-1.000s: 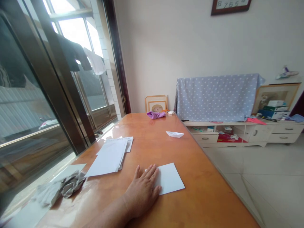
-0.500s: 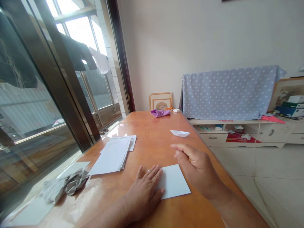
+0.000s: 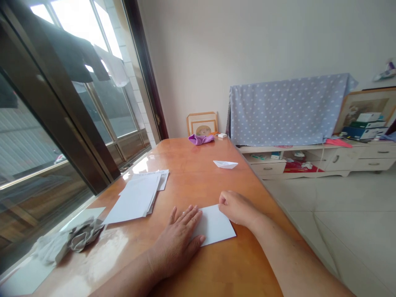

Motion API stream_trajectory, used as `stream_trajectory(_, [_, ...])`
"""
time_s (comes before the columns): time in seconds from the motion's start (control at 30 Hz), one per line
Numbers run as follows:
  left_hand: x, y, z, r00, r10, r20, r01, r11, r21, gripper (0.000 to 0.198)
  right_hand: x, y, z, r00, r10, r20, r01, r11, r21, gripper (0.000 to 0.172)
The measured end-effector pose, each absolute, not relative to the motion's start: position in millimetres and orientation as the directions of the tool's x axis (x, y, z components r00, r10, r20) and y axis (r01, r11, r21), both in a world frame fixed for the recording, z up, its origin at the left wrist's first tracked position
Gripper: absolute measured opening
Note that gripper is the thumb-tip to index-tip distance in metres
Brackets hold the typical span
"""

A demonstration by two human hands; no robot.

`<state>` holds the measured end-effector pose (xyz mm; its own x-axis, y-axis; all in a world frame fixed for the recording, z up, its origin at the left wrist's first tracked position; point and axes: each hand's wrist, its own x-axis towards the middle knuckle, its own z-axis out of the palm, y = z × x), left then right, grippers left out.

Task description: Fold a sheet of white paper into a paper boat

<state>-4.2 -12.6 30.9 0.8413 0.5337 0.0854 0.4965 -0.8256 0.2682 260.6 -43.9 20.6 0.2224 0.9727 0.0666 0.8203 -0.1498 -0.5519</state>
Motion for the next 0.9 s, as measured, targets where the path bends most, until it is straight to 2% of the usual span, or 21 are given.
stream_trajectory(0.23, [-3.7, -15.4, 36.0, 0.831, 0.528, 0.176, 0.475, -0.837, 0.271, 0.056, 259.3, -44.2, 19.0, 0.233, 0.967, 0.104, 0.739, -0.106, -0.666, 0.009])
stream_trajectory(0.37, [-2.0, -14.1, 36.8, 0.845, 0.492, 0.212, 0.433, -0.860, 0.269, 0.078, 257.7, -46.4, 22.8, 0.295, 0.951, 0.095, 0.645, -0.126, -0.753, 0.011])
stream_trajectory(0.43, [-1.4, -12.7, 35.8, 0.838, 0.480, 0.260, 0.415, -0.869, 0.269, 0.082, 257.4, -47.6, 24.5, 0.326, 0.942, 0.075, 0.583, -0.138, -0.800, 0.012])
stream_trajectory(0.5, [-1.2, -11.2, 35.5, 0.813, 0.487, 0.318, 0.415, -0.869, 0.270, 0.073, 257.0, -48.3, 25.2, 0.347, 0.937, 0.036, 0.512, -0.157, -0.844, 0.013])
stream_trajectory(0.63, [-2.8, -9.5, 39.9, 0.760, 0.496, 0.421, 0.423, -0.868, 0.261, 0.034, 255.8, -48.2, 25.0, 0.354, 0.934, -0.033, 0.385, -0.178, -0.905, 0.013])
stream_trajectory(0.73, [-4.3, -9.6, 46.8, 0.714, 0.503, 0.488, 0.427, -0.864, 0.265, 0.025, 255.4, -48.3, 29.8, 0.382, 0.924, 0.002, 0.346, -0.141, -0.928, 0.013])
stream_trajectory(0.83, [-5.3, -9.4, 56.1, 0.652, 0.554, 0.518, 0.432, -0.832, 0.347, 0.020, 255.5, -50.2, 41.2, 0.432, 0.894, 0.118, 0.344, -0.043, -0.938, 0.022])
stream_trajectory(0.9, [-6.1, -8.9, 64.8, 0.605, 0.629, 0.488, 0.417, -0.773, 0.479, 0.019, 255.0, -53.2, 50.6, 0.444, 0.875, 0.193, 0.318, 0.047, -0.947, 0.035])
